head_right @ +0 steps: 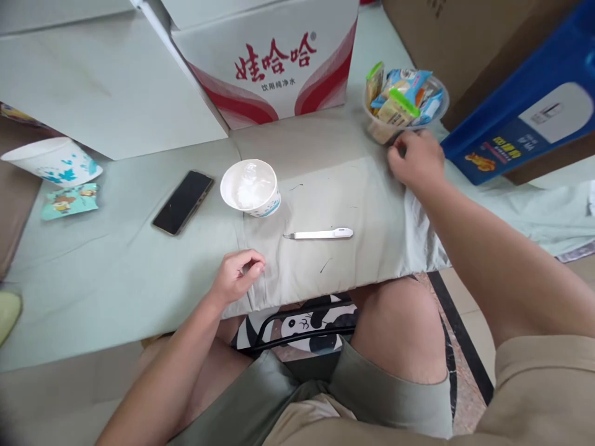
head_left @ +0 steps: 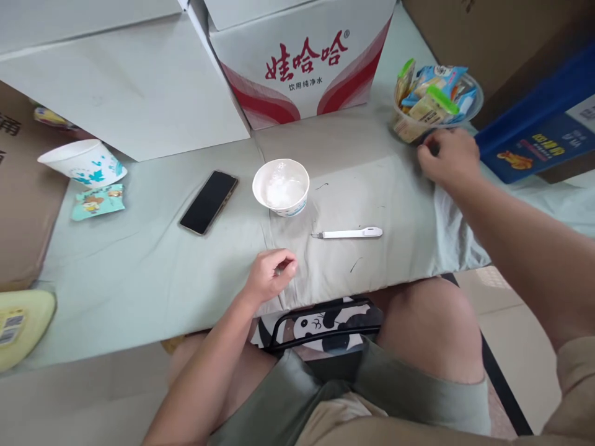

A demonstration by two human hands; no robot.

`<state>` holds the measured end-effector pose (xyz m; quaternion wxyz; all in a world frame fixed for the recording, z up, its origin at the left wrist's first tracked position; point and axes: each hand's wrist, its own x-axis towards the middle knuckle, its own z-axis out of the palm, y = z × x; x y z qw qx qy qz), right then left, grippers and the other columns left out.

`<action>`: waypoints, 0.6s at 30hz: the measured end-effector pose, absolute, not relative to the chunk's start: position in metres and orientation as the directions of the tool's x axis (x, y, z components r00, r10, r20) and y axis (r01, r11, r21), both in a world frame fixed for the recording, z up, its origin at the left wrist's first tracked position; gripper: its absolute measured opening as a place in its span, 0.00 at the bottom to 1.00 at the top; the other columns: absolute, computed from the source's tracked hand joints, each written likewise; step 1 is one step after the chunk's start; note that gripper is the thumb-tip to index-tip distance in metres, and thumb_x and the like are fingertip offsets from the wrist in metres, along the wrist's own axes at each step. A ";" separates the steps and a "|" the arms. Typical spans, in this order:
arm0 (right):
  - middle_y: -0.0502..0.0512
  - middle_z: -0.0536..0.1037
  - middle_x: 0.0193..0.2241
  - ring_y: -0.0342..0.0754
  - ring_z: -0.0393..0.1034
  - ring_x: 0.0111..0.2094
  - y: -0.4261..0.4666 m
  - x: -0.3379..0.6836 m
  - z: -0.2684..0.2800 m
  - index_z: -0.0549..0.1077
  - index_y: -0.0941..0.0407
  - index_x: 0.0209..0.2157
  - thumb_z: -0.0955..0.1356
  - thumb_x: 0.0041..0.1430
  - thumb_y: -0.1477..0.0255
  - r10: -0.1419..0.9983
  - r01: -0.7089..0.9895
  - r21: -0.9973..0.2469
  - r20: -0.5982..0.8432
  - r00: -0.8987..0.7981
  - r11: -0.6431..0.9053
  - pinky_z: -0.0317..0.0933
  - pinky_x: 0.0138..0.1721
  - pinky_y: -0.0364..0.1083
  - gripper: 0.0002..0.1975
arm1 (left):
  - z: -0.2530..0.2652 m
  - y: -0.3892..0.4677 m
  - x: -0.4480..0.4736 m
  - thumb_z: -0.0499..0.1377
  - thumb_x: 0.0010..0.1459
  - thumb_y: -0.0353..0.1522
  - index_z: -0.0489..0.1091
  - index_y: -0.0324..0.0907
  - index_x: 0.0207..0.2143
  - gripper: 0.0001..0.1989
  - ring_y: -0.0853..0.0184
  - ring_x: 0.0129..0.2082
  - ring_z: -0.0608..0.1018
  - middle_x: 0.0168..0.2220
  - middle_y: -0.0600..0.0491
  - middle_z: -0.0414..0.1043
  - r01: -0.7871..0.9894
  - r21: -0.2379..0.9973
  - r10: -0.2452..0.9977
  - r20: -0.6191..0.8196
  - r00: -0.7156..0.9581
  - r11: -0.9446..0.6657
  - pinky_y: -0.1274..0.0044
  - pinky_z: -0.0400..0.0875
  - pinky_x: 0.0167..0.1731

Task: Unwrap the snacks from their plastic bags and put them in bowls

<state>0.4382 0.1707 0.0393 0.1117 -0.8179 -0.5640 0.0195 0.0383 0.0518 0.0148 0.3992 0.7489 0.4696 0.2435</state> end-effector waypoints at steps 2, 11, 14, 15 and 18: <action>0.73 0.75 0.53 0.61 0.69 0.54 0.175 0.441 0.037 0.77 0.59 0.50 0.63 0.66 0.66 0.931 0.923 -0.205 0.098 0.351 -0.326 0.57 0.47 0.54 0.18 | 0.021 0.052 0.043 0.53 0.61 0.40 0.69 0.42 0.26 0.15 0.70 0.22 0.72 0.22 0.54 0.71 0.494 0.843 0.899 -0.029 0.438 -0.214 0.78 0.62 0.23; 0.70 0.76 0.51 0.60 0.70 0.52 0.177 0.466 0.047 0.75 0.57 0.53 0.63 0.67 0.69 0.958 0.943 -0.171 -0.002 0.288 -0.284 0.58 0.46 0.52 0.17 | 0.080 0.146 0.244 0.56 0.60 0.30 0.73 0.40 0.29 0.08 0.54 0.39 0.79 0.34 0.45 0.77 0.669 0.540 0.745 -0.109 0.658 -0.511 0.65 0.71 0.40; 0.69 0.76 0.52 0.59 0.70 0.53 0.185 0.476 0.046 0.76 0.56 0.53 0.59 0.71 0.67 0.967 0.953 -0.169 0.002 0.256 -0.252 0.59 0.48 0.52 0.19 | 0.067 0.199 0.305 0.60 0.61 0.29 0.77 0.36 0.37 0.07 0.48 0.46 0.80 0.39 0.42 0.77 0.673 0.473 0.727 -0.093 0.681 -0.569 0.61 0.73 0.45; 0.69 0.77 0.52 0.59 0.70 0.54 0.191 0.480 0.044 0.77 0.56 0.52 0.58 0.72 0.67 0.971 0.957 -0.172 0.008 0.240 -0.235 0.60 0.48 0.52 0.20 | 0.063 0.215 0.318 0.60 0.61 0.28 0.78 0.35 0.41 0.08 0.47 0.49 0.80 0.42 0.41 0.77 0.674 0.449 0.724 -0.082 0.685 -0.587 0.60 0.73 0.47; 0.69 0.77 0.54 0.59 0.69 0.56 0.224 0.492 0.037 0.77 0.58 0.52 0.56 0.73 0.67 0.986 0.969 -0.188 0.011 0.167 -0.162 0.60 0.52 0.52 0.22 | 0.060 0.260 0.339 0.59 0.62 0.25 0.76 0.32 0.52 0.16 0.45 0.57 0.78 0.52 0.39 0.77 0.698 0.334 0.707 -0.117 0.697 -0.633 0.59 0.72 0.54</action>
